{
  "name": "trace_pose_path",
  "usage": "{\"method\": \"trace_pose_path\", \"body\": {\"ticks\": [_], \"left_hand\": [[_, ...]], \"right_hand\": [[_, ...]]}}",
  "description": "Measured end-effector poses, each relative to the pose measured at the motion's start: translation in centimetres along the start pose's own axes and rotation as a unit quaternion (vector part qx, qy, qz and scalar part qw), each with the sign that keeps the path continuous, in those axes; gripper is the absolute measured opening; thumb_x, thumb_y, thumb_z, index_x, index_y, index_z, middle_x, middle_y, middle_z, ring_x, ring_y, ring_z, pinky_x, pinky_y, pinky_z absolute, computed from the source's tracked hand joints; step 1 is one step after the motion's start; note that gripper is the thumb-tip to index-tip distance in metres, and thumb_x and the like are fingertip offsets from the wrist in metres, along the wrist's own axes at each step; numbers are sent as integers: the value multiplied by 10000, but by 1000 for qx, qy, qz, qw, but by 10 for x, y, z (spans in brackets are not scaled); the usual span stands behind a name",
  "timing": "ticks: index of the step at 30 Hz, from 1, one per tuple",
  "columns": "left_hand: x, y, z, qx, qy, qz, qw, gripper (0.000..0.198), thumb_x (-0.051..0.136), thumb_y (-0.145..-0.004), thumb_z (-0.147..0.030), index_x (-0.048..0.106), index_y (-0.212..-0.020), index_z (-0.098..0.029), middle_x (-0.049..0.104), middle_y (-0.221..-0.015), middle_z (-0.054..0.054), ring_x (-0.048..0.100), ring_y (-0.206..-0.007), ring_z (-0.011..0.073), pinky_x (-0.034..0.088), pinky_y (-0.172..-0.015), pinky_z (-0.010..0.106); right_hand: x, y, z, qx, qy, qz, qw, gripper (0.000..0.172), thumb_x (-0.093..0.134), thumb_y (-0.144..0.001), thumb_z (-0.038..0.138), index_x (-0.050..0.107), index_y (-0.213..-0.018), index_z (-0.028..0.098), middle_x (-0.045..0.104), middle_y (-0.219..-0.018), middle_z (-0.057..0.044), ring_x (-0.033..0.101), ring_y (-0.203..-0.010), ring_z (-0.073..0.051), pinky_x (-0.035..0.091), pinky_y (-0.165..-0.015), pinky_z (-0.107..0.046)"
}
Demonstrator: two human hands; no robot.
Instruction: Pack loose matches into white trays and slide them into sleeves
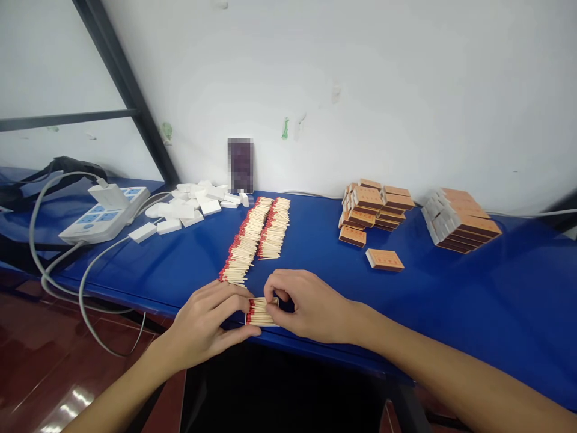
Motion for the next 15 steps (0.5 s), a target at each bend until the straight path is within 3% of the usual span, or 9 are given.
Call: {"method": "trace_pose_path", "body": {"ticks": [15], "left_hand": [[-3,-2,-2,0,2,5,1000,280,621,-929,-436,579,-1018,-173,708,-954,28,672,-858,186,489,-779,315]], "right_hand": [[3,1,-5,40,-21,25,999,122,519,-945,318,515,-891,209,414,-653,70,368,-566,-90,294,-535,-230]]}}
Point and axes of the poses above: each hand's wrist, its own y-axis away from the middle knuckle, its own x-axis out of the palm, z = x × y, the point moved 1 cm from there along -y, towards the middle knuckle
